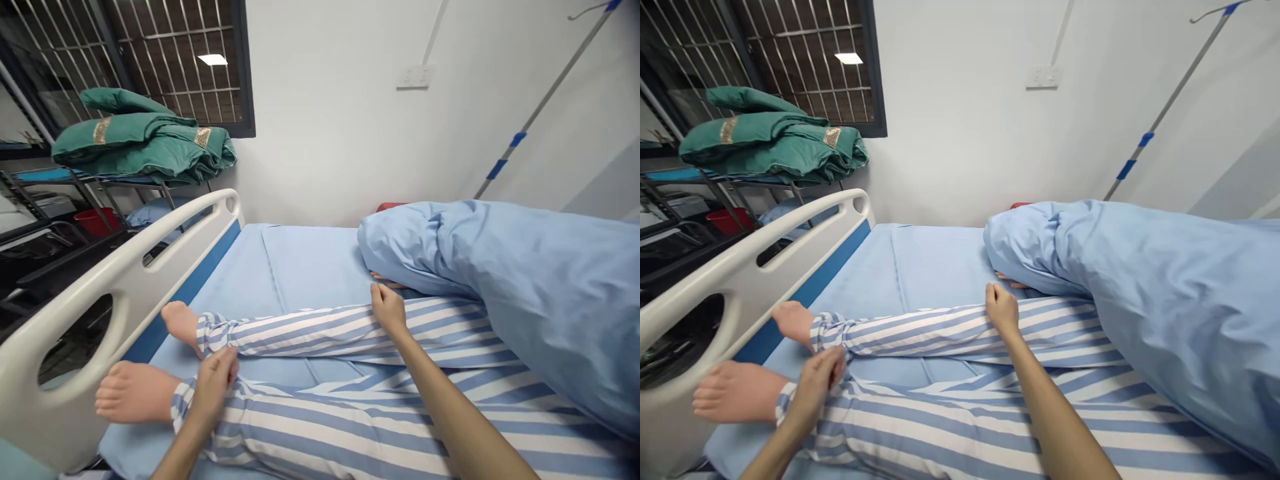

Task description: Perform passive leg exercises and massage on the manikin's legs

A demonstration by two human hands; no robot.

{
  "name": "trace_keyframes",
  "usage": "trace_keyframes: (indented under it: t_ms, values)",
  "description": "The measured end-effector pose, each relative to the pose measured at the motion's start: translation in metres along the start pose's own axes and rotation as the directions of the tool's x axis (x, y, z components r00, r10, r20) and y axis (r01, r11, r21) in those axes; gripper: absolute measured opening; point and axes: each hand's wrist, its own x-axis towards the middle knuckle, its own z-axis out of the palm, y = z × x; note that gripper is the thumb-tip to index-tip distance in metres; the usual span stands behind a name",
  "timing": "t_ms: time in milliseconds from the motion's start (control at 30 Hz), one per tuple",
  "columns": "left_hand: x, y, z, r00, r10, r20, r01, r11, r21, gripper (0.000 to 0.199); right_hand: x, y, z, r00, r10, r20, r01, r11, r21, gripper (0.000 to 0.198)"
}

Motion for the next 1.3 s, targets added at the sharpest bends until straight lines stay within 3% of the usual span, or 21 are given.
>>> trace_keyframes:
  t_ms: [100, 267, 333, 467, 567, 667, 767, 933, 1067, 1167, 1300]
  values:
    - [-0.022, -0.009, 0.003, 0.991, 0.059, 0.119, -0.085, 0.97, 0.228, 0.04, -0.002, -0.001, -0.001, 1.0, 0.017, -0.02, -0.018, 0.999, -0.048, 0.035]
    - [-0.023, -0.014, 0.003, 0.99, 0.12, 0.068, -0.136, 0.933, 0.334, 0.038, -0.016, -0.026, 0.003, 0.999, 0.033, -0.003, -0.033, 0.992, -0.124, 0.028]
    - [-0.022, -0.016, 0.0, 0.988, 0.147, 0.055, -0.157, 0.913, 0.376, 0.038, -0.034, -0.054, 0.009, 1.0, 0.011, 0.021, -0.01, 0.999, -0.044, 0.029]
    - [-0.026, -0.021, -0.005, 0.979, 0.198, 0.05, -0.195, 0.837, 0.511, 0.036, -0.098, -0.141, 0.02, 0.968, -0.144, 0.204, 0.074, 0.945, 0.32, 0.038]
    - [-0.029, -0.025, -0.01, 0.968, 0.246, 0.043, -0.223, 0.773, 0.594, 0.037, -0.157, -0.206, 0.028, 0.917, -0.229, 0.326, 0.024, 0.849, 0.527, 0.039]
    - [-0.03, -0.031, -0.019, 0.957, 0.278, 0.078, -0.269, 0.761, 0.59, 0.035, -0.203, -0.243, 0.042, 0.884, -0.269, 0.381, -0.022, 0.791, 0.611, 0.038]
    - [-0.031, -0.039, -0.027, 0.957, 0.283, 0.07, -0.273, 0.79, 0.548, 0.031, -0.228, -0.248, 0.062, 0.904, -0.211, 0.371, -0.045, 0.818, 0.574, 0.037]
    - [-0.028, -0.037, -0.028, 0.968, 0.24, -0.076, -0.185, 0.884, 0.43, 0.028, -0.235, -0.237, 0.081, 0.929, -0.13, 0.346, -0.084, 0.838, 0.539, 0.037]
    - [-0.02, -0.013, -0.017, 0.98, 0.12, -0.162, -0.11, 0.992, 0.068, 0.036, -0.23, -0.239, 0.08, 0.939, -0.098, 0.33, -0.12, 0.805, 0.581, 0.038]
    - [-0.018, -0.002, -0.007, 0.977, 0.04, -0.211, -0.081, 0.979, -0.187, 0.04, -0.227, -0.24, 0.079, 0.941, -0.058, 0.333, -0.171, 0.769, 0.616, 0.039]
    - [-0.022, -0.011, 0.0, 0.981, 0.106, -0.161, -0.113, 0.993, -0.037, 0.042, -0.227, -0.239, 0.081, 0.945, -0.031, 0.325, -0.203, 0.724, 0.659, 0.038]
